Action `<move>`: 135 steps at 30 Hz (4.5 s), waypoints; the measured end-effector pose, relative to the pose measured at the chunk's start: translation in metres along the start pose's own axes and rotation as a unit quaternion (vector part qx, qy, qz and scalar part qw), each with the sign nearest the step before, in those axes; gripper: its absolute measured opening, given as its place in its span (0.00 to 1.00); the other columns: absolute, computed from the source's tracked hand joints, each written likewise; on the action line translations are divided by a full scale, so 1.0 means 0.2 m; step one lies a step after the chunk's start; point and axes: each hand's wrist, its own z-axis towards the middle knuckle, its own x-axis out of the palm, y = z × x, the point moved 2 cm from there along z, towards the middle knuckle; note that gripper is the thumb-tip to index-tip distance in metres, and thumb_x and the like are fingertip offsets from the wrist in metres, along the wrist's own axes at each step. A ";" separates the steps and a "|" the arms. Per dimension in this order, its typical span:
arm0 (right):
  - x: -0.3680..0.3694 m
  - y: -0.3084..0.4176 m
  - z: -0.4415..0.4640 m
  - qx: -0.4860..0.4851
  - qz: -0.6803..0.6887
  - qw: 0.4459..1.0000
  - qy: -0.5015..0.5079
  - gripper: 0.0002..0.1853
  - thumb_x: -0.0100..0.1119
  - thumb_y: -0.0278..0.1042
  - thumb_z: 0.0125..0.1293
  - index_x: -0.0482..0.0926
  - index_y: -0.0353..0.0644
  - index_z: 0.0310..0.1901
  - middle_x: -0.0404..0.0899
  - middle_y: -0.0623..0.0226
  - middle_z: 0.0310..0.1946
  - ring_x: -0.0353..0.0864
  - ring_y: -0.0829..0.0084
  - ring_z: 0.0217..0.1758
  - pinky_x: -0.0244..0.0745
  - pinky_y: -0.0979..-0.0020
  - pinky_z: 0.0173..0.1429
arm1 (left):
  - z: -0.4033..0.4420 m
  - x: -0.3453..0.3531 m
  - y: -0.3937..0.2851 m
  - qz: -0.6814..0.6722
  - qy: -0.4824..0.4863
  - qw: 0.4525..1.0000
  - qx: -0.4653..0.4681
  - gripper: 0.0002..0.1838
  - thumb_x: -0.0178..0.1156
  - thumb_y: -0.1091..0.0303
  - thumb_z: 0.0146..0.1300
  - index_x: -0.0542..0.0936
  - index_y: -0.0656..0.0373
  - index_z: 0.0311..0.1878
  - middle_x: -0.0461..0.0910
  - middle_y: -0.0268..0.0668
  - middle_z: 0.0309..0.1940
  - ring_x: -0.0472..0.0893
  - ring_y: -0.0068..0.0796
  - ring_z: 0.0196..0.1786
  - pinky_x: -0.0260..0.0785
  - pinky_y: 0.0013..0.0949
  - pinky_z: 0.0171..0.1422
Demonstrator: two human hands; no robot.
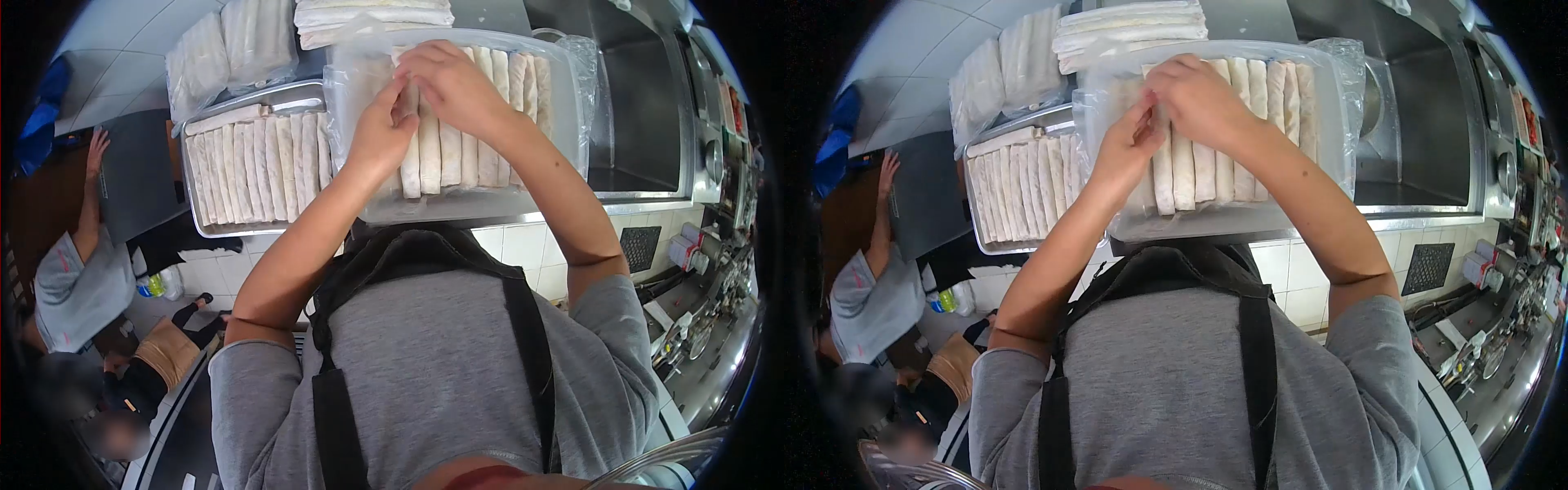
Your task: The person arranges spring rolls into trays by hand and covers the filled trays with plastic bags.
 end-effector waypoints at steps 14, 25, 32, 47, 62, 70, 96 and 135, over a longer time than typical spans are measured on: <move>0.15 0.29 -0.11 -0.054 -0.106 0.983 0.141 0.23 0.71 0.40 0.52 0.82 0.40 0.50 0.76 0.61 0.54 0.68 0.58 0.66 0.56 0.50 0.75 | -0.11 -0.07 -0.08 -0.213 -0.069 0.974 -0.044 0.47 0.52 0.85 0.52 0.50 0.64 0.79 0.52 0.49 0.78 0.53 0.45 0.81 0.51 0.42 0.81; 0.13 0.30 -0.10 0.034 -0.149 0.966 0.210 0.23 0.66 0.35 0.55 0.79 0.41 0.53 0.76 0.60 0.55 0.69 0.58 0.66 0.58 0.43 0.73 | -0.09 -0.06 -0.04 -0.234 -0.066 0.970 -0.026 0.43 0.58 0.77 0.62 0.51 0.60 0.80 0.53 0.51 0.78 0.50 0.46 0.82 0.49 0.44 0.81; 0.14 0.17 0.07 -0.005 -0.262 0.963 0.066 0.15 0.64 0.28 0.57 0.78 0.43 0.48 0.78 0.62 0.53 0.73 0.57 0.65 0.65 0.56 0.70 | -0.23 -0.15 -0.08 -0.261 -0.040 0.964 0.014 0.37 0.59 0.77 0.65 0.57 0.67 0.75 0.60 0.52 0.75 0.57 0.42 0.79 0.54 0.39 0.79; 0.14 0.69 -0.26 0.212 0.002 0.974 -0.084 0.11 0.60 0.21 0.67 0.81 0.38 0.50 0.82 0.57 0.56 0.77 0.57 0.65 0.68 0.61 0.70 | -0.62 -1.24 0.94 0.213 -0.249 0.944 0.041 0.22 0.65 0.73 0.60 0.80 0.60 0.59 0.82 0.44 0.54 0.80 0.42 0.58 0.71 0.41 0.65; 0.30 0.73 -0.30 0.181 -0.125 0.965 -0.144 0.10 0.61 0.22 0.63 0.82 0.41 0.46 0.84 0.62 0.49 0.82 0.57 0.53 0.76 0.61 0.57 | 0.11 -0.65 0.59 0.480 0.026 0.874 0.071 0.32 0.72 0.53 0.55 0.79 0.59 0.60 0.74 0.44 0.59 0.69 0.46 0.67 0.66 0.48 0.69; 0.29 0.72 -0.31 0.169 -0.111 0.968 -0.148 0.10 0.60 0.20 0.60 0.83 0.41 0.42 0.85 0.64 0.46 0.82 0.59 0.50 0.77 0.63 0.54 | 0.08 -0.61 0.58 0.484 -0.014 0.870 0.094 0.28 0.74 0.63 0.51 0.81 0.58 0.57 0.75 0.44 0.58 0.73 0.48 0.62 0.69 0.45 0.67; 0.29 0.68 -0.37 0.135 -0.096 0.975 -0.151 0.11 0.61 0.22 0.55 0.83 0.44 0.40 0.84 0.68 0.45 0.83 0.63 0.47 0.80 0.64 0.50 | 0.30 -0.77 0.50 0.353 0.284 0.892 0.008 0.26 0.77 0.61 0.47 0.84 0.53 0.52 0.83 0.39 0.54 0.83 0.39 0.55 0.80 0.41 0.50; 0.00 0.62 -0.39 0.342 0.752 0.561 -0.055 0.37 0.60 0.40 0.71 0.57 0.32 0.74 0.75 0.53 0.62 0.82 0.60 0.61 0.74 0.61 0.66 | 0.35 -0.40 -0.52 0.132 0.414 0.901 -0.016 0.24 0.73 0.59 0.58 0.80 0.58 0.56 0.82 0.36 0.49 0.83 0.28 0.50 0.81 0.30 0.49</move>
